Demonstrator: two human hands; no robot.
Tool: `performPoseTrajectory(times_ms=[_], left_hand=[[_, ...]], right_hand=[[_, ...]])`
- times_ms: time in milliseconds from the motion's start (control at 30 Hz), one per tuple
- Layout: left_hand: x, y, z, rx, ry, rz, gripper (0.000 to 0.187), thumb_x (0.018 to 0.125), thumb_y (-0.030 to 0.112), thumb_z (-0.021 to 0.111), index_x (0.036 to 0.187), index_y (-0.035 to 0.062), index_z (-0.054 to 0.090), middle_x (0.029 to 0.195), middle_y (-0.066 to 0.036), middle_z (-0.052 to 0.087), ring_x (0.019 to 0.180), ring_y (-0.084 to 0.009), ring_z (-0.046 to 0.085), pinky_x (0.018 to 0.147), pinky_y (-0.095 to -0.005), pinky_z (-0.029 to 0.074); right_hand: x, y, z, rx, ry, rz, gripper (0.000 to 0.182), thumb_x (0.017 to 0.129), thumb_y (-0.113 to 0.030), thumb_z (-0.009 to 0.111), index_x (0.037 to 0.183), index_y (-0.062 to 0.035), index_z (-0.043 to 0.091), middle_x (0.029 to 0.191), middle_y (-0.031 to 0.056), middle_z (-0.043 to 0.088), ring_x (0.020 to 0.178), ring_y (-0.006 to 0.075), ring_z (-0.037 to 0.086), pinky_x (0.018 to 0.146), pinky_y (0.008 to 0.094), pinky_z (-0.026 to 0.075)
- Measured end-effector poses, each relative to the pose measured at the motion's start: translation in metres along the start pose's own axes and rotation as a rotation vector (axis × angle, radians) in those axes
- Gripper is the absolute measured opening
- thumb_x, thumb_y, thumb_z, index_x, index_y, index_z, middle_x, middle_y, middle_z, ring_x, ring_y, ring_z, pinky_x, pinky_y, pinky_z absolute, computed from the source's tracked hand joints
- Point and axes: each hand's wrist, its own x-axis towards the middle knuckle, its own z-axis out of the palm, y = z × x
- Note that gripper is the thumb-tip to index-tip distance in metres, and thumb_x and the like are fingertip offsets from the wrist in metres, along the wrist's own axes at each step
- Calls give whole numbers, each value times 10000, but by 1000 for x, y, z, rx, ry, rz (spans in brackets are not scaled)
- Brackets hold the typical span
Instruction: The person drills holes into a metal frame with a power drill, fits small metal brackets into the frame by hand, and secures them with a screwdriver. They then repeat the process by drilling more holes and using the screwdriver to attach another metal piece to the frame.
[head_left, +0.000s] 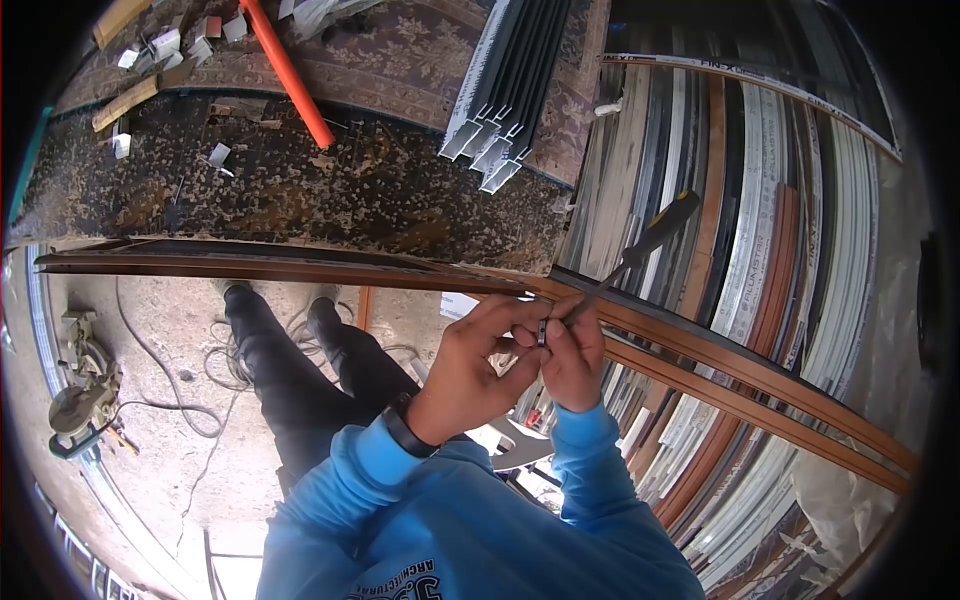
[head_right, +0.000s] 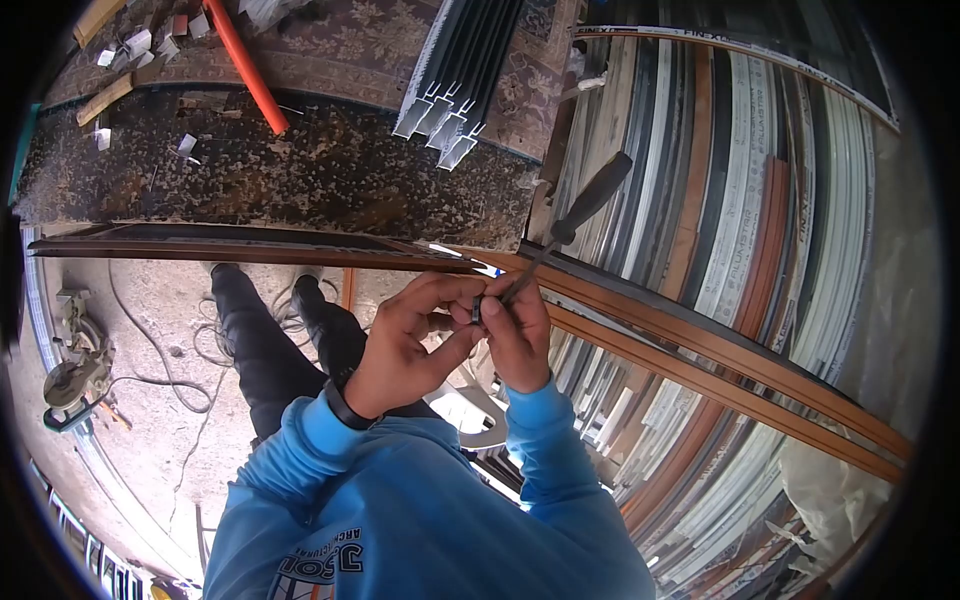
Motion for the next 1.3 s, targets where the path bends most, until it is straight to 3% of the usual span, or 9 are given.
performPoseTrajectory(times_ms=[267, 367, 467, 567, 667, 767, 867, 1067, 1300], left_hand=[[-6, -11, -8, -549, -29, -272, 231, 1034, -34, 685, 1263, -57, 672, 1089, -59, 705, 996, -129, 685, 895, -298, 593], [-7, -9, -7, -542, -50, -319, 200, 1035, -32, 681, 1234, -55, 680, 1107, -69, 720, 992, -121, 688, 869, -291, 590], [-11, -5, -6, -234, -23, -150, 184, 1043, -11, 683, 1224, -47, 688, 1088, -72, 728, 987, -119, 696, 858, -288, 593], [-10, 2, -6, -240, -7, -159, 171, 1046, 24, 701, 1202, -44, 693, 1048, -64, 732, 967, -114, 702, 835, -284, 594], [-11, -18, -9, -365, -7, -220, 178, 1043, 50, 721, 1195, -39, 695, 1029, -58, 736, 958, -115, 707, 820, -282, 595], [-15, -24, -7, -491, -6, -362, 171, 1045, 68, 726, 1176, -39, 700, 1019, -63, 743, 928, -114, 710, 817, -282, 597], [-15, -33, -5, -297, 28, -250, 166, 1052, 71, 716, 1172, -42, 699, 1029, -76, 750, 922, -112, 707, 816, -279, 591], [-12, -36, -6, -443, 6, -250, 189, 1053, 69, 715, 1208, -37, 694, 1034, -65, 752, 903, -102, 687, 803, -273, 570], [-10, -33, -14, -32, 92, -58, 141, 1021, 13, 719, 1158, -16, 731, 1045, -56, 761, 910, -100, 703, 784, -260, 574]], right_hand=[[-9, -2, -11, -54, -75, -63, 156, 1082, -110, 631, 1195, -35, 555, 1044, 73, 699, 944, 110, 662, 852, 291, 541], [-13, -1, -8, -144, -50, -105, 145, 1059, -55, 639, 1183, -19, 571, 1029, 57, 687, 934, 88, 638, 857, 275, 526], [-13, 7, -4, -109, 28, -121, 174, 1048, -22, 641, 1209, -13, 576, 1026, 46, 682, 946, 87, 635, 858, 266, 522], [-13, 1, 4, -242, 17, -204, 175, 1037, -14, 665, 1199, -7, 599, 1033, 44, 685, 946, 93, 637, 854, 268, 523], [-21, 0, 6, -377, 89, -142, 161, 1022, -11, 701, 1163, 2, 625, 1033, 45, 692, 952, 100, 642, 852, 280, 528], [-22, 2, 4, -352, 99, -213, 163, 1010, -15, 731, 1144, -1, 639, 1034, 39, 699, 941, 90, 633, 839, 276, 520], [-17, 1, -1, -447, 101, -200, 162, 1010, -32, 745, 1136, -12, 644, 1018, 27, 702, 920, 80, 626, 822, 263, 511], [-12, 3, -2, -277, 117, -87, 198, 998, -86, 766, 1114, -10, 625, 953, 54, 690, 814, 80, 617, 727, 254, 504], [-2, -13, -6, -349, 23, -13, 133, 1010, -21, 736, 1119, 5, 666, 979, 34, 719, 869, 71, 642, 785, 246, 514]])
